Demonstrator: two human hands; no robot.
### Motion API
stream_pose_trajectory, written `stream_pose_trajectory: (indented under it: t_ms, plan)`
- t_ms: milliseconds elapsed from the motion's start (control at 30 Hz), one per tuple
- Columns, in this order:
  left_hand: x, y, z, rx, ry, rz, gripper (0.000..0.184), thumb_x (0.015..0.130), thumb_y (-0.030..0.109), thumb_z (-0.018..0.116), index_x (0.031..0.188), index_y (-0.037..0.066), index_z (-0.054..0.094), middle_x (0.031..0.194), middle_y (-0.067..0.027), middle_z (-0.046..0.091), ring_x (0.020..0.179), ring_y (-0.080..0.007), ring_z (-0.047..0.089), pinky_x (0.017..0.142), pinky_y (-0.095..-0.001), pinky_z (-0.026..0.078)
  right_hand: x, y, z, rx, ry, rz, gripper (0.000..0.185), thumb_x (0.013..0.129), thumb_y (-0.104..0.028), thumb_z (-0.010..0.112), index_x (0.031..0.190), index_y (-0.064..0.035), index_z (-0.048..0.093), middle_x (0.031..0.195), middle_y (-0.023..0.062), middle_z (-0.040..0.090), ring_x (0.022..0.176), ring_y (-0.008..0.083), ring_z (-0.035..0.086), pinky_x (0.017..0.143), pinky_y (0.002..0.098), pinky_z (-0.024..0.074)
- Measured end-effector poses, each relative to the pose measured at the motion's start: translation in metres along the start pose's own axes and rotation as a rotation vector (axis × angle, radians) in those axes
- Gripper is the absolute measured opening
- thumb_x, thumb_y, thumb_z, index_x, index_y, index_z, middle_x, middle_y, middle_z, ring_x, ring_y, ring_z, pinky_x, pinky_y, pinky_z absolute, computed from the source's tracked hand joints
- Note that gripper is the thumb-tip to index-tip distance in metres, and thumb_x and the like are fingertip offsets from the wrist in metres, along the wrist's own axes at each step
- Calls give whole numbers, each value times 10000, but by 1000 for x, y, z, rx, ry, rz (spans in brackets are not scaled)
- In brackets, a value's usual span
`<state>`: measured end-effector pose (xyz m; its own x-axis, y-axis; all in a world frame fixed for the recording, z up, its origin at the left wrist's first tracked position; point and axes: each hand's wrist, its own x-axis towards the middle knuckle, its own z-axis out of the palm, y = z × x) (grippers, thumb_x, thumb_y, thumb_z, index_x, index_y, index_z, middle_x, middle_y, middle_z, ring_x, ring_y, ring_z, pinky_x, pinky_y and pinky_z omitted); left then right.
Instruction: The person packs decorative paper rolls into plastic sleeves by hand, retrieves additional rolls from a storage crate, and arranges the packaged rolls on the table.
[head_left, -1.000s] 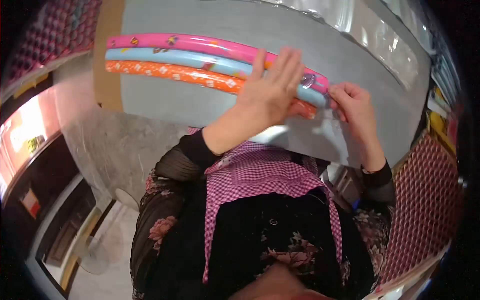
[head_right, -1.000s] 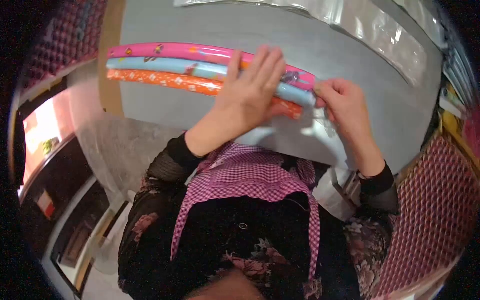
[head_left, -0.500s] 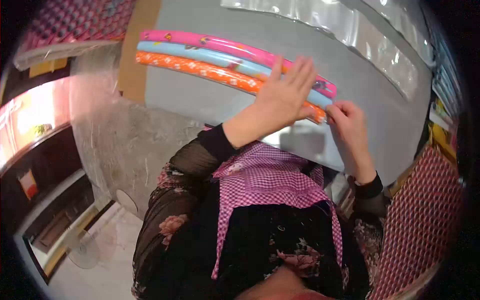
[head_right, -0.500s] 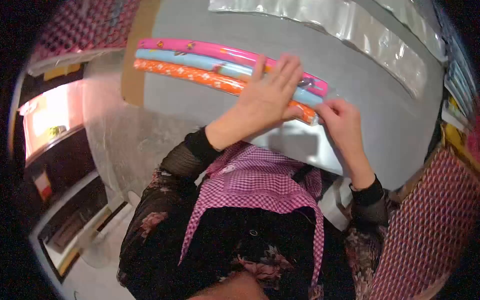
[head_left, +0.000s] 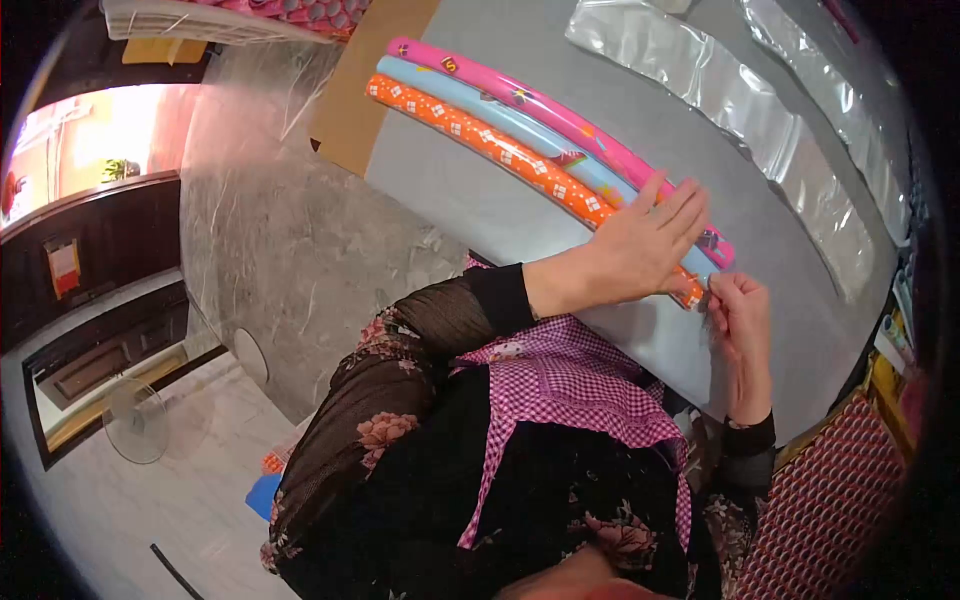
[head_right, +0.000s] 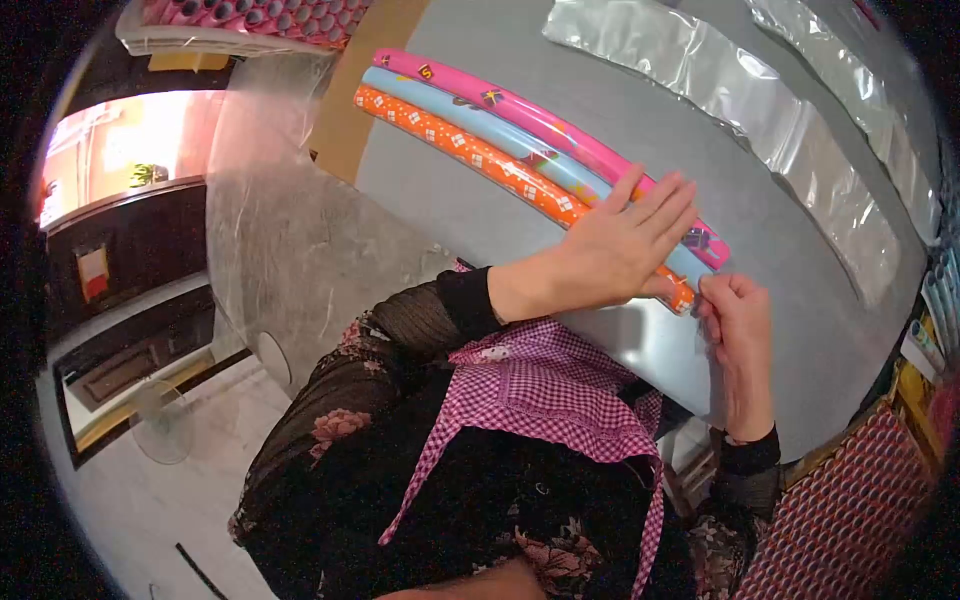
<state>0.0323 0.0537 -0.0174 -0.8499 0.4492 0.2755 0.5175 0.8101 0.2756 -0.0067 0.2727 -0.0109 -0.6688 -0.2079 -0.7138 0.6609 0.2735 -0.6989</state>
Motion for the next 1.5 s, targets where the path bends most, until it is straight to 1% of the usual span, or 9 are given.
stream_pose_trajectory:
  t_ms: [633,867,1000,1067,1267,1333,1400,1467,1500]
  plan:
    - [-1,1,2,19,17,-8,822,782,541,606,1301,-86,494,1423,-247,420,1380,-367,328,1126,-553,218,18,-5,-15,314,-227,317,198,877,-165,635,754,-103,492,581,0,490,363,47,326,315,215,244]
    - [0,2,1,19,-22,-13,801,797,537,610,1286,-89,510,1385,-257,460,1355,-375,371,1126,-560,210,13,-5,-7,323,-146,295,219,882,-179,634,734,-109,489,577,-10,478,371,46,320,326,212,225]
    - [-1,1,9,-7,-7,22,797,785,532,630,1298,-66,511,1384,-236,471,1351,-363,381,1121,-558,221,10,-7,-7,282,-208,277,291,887,-206,634,660,-118,474,558,-29,446,398,45,319,358,217,204]
    - [-1,1,12,30,-1,-13,788,781,534,634,1298,-49,515,1377,-214,486,1339,-342,399,1114,-559,233,10,-3,-9,317,-244,237,270,867,-175,645,648,-103,504,558,-16,463,413,57,346,362,228,243]
    - [0,0,9,118,-15,-4,815,771,510,663,1342,-35,458,1431,-169,444,1359,-305,391,1108,-550,248,-2,1,2,195,-89,41,250,891,-191,629,688,-69,549,564,-22,475,417,51,366,368,218,261]
    - [0,-1,9,164,30,44,814,725,533,686,1280,-40,521,1362,-186,503,1307,-315,434,1086,-554,278,-6,4,-2,76,-110,-33,231,901,-218,629,749,-44,610,590,-2,524,418,59,393,369,230,282]
    - [1,1,7,165,-32,2,813,775,530,646,1344,-22,463,1439,-155,440,1360,-298,392,1104,-558,253,-26,-6,-7,28,-46,-110,198,894,-202,640,819,-19,637,638,6,562,443,63,431,391,232,322]
    - [1,0,10,156,-9,4,804,783,526,639,1347,-17,461,1441,-155,438,1364,-296,386,1103,-565,250,-45,-4,-9,-24,19,-188,193,886,-187,652,889,6,664,686,15,600,469,67,468,413,233,361]
    - [0,0,11,162,-8,0,804,782,528,639,1348,-16,460,1440,-155,438,1363,-296,388,1102,-567,252,-51,5,-7,-224,146,-485,227,858,-168,686,979,22,656,769,42,629,542,93,523,469,241,412]
